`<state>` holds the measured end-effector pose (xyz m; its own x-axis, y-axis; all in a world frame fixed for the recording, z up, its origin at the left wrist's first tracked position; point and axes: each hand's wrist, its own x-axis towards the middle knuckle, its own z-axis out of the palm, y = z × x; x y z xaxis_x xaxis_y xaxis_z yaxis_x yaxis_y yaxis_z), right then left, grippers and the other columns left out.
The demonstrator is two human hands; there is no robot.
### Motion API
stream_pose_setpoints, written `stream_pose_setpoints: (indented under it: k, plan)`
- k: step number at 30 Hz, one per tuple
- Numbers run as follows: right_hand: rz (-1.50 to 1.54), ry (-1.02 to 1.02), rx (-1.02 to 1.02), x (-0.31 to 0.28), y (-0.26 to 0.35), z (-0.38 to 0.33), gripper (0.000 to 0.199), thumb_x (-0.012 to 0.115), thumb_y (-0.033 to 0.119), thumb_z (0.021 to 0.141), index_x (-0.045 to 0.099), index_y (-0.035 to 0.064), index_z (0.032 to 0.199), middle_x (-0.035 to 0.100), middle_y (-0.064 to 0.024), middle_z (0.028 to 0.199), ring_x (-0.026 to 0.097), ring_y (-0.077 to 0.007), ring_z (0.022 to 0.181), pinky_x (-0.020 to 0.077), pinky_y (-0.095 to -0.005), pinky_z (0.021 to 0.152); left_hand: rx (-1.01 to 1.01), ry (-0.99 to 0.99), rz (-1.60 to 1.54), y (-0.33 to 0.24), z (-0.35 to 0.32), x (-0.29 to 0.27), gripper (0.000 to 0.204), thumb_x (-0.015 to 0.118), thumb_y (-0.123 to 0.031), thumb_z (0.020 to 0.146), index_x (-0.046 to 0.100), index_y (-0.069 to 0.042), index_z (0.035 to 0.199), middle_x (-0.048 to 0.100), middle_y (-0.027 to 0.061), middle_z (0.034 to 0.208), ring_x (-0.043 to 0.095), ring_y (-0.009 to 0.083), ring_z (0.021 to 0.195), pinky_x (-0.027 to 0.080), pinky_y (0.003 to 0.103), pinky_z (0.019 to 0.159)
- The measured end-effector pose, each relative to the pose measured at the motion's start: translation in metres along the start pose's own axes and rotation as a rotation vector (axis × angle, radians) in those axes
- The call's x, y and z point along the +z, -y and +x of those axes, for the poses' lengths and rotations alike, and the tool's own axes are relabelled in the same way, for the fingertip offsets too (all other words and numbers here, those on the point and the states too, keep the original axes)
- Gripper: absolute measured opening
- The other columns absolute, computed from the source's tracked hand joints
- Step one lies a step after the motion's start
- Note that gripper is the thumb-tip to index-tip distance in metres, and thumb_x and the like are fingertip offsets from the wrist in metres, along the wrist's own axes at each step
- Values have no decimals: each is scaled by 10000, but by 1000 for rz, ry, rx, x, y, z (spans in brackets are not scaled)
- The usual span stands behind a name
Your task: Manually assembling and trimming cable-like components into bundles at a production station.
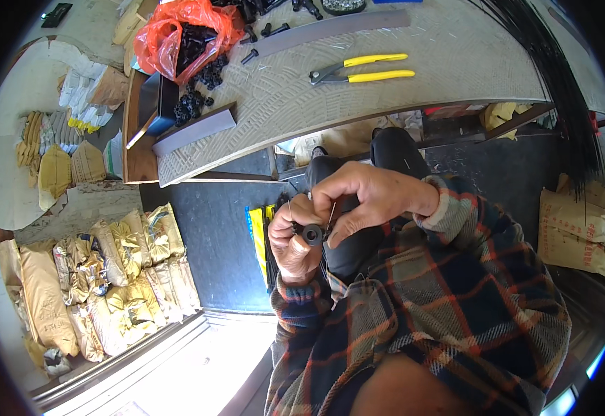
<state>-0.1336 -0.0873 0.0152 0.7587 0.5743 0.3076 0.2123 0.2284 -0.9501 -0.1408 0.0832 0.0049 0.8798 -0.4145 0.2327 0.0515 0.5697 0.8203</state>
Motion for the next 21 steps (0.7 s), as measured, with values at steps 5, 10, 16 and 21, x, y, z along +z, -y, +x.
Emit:
stream_pose_setpoints:
  k: [5, 10, 16, 21]
  plan:
    - [-3, 12, 153, -7, 7, 9, 315, 785, 172, 653, 575, 0, 813, 607, -40, 709, 565, -85, 666, 436, -227, 555, 109, -65, 45, 6, -7, -3, 357, 692, -317, 767, 475, -37, 813, 437, 27, 780, 433, 136, 721, 371, 270, 675]
    - [-776, -531, -331, 23, -4, -9, 381, 748, 190, 656, 579, 19, 952, 613, -110, 860, 626, -233, 730, 501, -302, 612, 93, -95, -43, 11, -4, -2, 273, 664, -247, 800, 491, -41, 849, 463, 28, 803, 476, 140, 775, 406, 274, 732]
    - [-1005, -703, -388, 44, -9, -11, 391, 749, 138, 646, 576, -15, 960, 621, -128, 842, 629, -227, 695, 493, -307, 559, 142, -166, 40, 19, -8, -2, 311, 675, -242, 792, 520, -21, 948, 510, 45, 871, 509, 133, 831, 419, 273, 783]
    - [-786, -635, -285, 30, -12, -11, 370, 743, 61, 639, 564, 5, 958, 610, -99, 788, 620, -215, 662, 491, -290, 559, 106, -367, 145, 24, -8, 15, 376, 607, -250, 844, 513, 11, 1098, 552, 71, 994, 517, 148, 915, 398, 286, 847]
